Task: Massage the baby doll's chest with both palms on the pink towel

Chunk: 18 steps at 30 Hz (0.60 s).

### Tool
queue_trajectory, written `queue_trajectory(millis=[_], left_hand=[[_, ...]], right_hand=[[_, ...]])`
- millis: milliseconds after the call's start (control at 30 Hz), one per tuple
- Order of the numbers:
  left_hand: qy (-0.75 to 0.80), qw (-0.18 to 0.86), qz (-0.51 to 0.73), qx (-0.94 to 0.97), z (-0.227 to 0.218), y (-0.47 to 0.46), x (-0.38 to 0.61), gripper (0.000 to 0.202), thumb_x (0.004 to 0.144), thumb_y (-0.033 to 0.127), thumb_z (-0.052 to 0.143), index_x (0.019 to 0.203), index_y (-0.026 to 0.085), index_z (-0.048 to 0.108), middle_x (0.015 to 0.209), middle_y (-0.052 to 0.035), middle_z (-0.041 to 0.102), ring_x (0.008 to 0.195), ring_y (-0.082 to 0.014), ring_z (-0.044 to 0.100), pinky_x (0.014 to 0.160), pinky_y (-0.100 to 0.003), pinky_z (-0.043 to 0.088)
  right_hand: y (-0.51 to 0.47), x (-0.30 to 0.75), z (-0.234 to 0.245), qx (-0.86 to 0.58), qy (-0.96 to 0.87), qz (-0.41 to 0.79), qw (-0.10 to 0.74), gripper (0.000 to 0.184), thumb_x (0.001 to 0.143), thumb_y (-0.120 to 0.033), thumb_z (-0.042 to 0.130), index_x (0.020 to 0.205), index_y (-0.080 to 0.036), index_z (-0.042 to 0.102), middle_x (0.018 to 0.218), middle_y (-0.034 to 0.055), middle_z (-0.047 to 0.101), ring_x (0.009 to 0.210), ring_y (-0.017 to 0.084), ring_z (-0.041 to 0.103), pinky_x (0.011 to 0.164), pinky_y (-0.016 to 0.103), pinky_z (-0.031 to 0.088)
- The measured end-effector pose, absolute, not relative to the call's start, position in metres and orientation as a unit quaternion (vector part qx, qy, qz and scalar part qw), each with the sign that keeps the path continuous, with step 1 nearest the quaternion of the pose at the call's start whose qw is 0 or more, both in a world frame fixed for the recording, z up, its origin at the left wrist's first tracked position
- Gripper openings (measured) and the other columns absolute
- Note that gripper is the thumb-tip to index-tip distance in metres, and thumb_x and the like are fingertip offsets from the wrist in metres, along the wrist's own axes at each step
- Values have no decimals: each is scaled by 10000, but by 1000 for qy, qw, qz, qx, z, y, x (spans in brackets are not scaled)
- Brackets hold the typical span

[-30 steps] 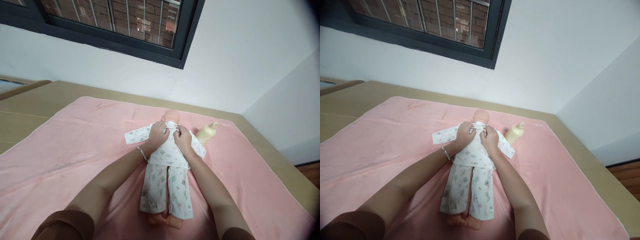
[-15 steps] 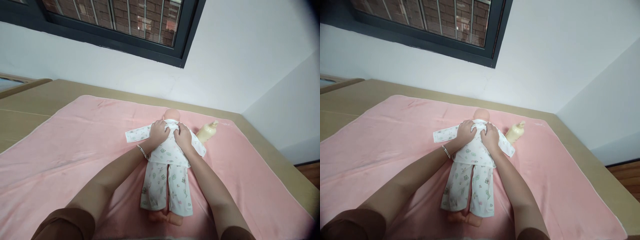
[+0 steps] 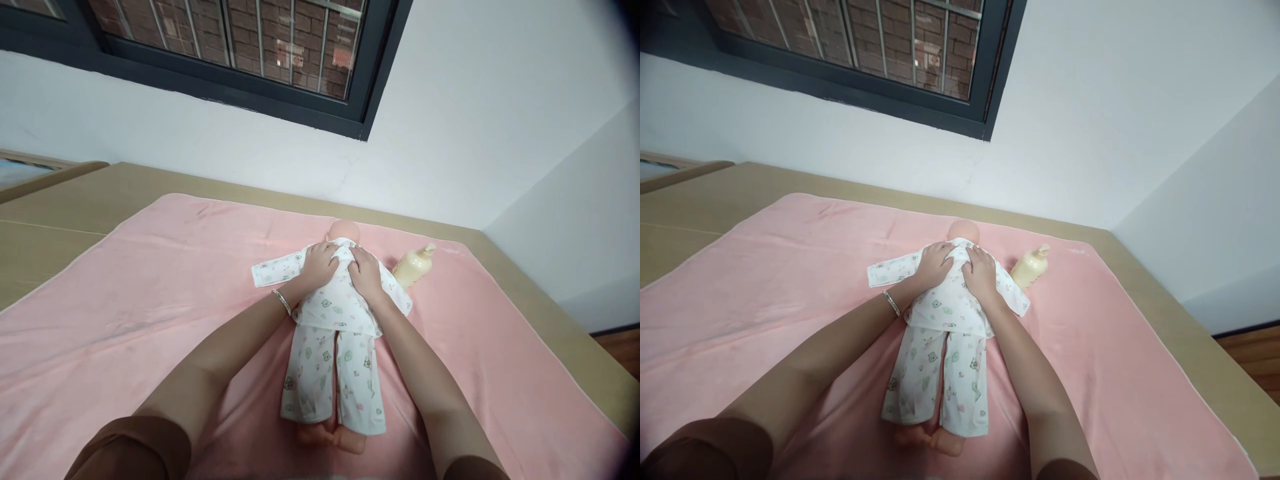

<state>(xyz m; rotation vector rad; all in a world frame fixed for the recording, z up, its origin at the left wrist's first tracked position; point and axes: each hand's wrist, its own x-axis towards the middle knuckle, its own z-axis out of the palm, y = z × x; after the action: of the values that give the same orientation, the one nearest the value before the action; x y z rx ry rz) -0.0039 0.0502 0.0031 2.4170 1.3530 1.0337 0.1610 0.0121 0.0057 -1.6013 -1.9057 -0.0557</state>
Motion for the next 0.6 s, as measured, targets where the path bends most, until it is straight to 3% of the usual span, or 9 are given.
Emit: queue_trajectory(millis=[133, 333, 600], left_hand=[[440, 97, 361, 817, 5, 48, -4, 338, 903, 196, 416, 1179, 223, 610, 1241, -70, 648, 1182, -242, 553, 1061, -423, 377], [452, 63, 391, 799, 6, 42, -3, 133, 844, 161, 470, 849, 219, 591, 925, -59, 661, 944, -229, 593, 889, -373, 440], [477, 21, 395, 785, 3, 40, -2, 95, 850, 180, 502, 815, 219, 582, 914, -74, 654, 939, -245, 596, 866, -380, 444]], right_hand=[[12, 160, 6, -580, -737, -25, 345, 466, 848, -150, 398, 1236, -160, 656, 1355, 114, 630, 1277, 258, 551, 1109, 443, 391], [4, 155, 10, -581, -710, -17, 398, 339, 823, -154, 436, 1024, -194, 706, 1174, 86, 714, 1108, 247, 631, 1015, 393, 460], [0, 152, 8, -602, -677, -32, 423, 286, 840, -210, 468, 1005, -200, 701, 1068, 80, 730, 1009, 256, 642, 947, 388, 484]])
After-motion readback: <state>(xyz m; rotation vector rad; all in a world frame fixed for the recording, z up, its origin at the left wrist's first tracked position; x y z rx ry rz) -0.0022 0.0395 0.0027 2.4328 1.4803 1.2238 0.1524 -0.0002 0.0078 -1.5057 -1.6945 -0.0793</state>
